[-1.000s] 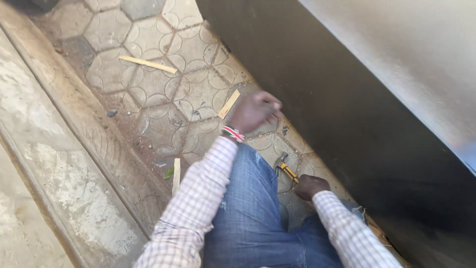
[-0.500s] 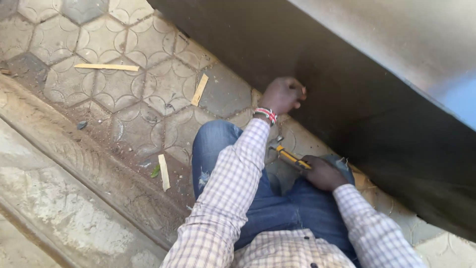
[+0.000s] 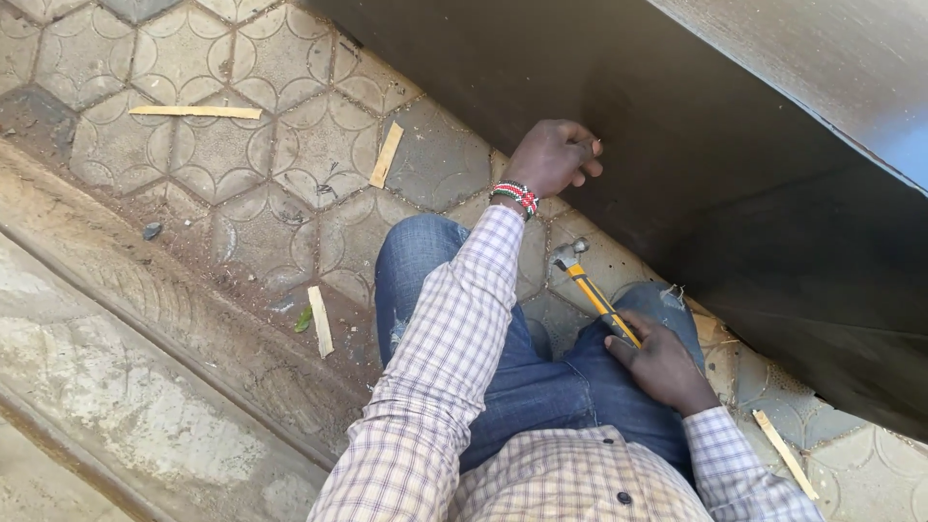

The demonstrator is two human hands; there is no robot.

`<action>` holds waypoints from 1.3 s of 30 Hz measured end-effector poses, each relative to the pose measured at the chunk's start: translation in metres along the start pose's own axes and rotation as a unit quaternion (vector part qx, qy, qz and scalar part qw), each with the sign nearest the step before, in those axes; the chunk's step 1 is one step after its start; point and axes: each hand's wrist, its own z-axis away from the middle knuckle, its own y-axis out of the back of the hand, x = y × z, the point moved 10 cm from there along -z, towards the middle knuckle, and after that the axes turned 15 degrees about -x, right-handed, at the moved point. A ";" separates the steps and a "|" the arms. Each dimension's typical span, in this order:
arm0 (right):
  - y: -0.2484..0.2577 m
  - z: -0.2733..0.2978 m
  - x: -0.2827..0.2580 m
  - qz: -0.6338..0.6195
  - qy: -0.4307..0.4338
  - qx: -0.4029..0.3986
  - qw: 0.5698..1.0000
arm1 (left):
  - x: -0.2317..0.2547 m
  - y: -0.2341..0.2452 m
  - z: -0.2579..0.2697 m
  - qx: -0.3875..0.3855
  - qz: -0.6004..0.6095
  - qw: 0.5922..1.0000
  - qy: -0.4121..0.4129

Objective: The person is hammering nails into a dark surface, likely a piece of furniture, while sitting on a tiled floor.

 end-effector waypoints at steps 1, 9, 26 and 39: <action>0.000 0.003 -0.006 -0.001 -0.001 0.000 1.000 | 0.001 -0.001 -0.001 -0.001 0.000 1.000 0.001; -0.006 0.002 -0.012 0.036 -0.002 -0.031 0.999 | 0.010 -0.001 0.005 0.009 0.010 1.000 -0.025; 0.048 0.048 -0.094 0.174 0.011 -0.025 0.984 | -0.002 -0.003 -0.026 0.050 -0.169 0.984 0.035; 0.080 0.041 -0.090 0.256 0.108 0.028 0.960 | -0.050 -0.012 -0.091 0.041 -0.351 0.932 -0.083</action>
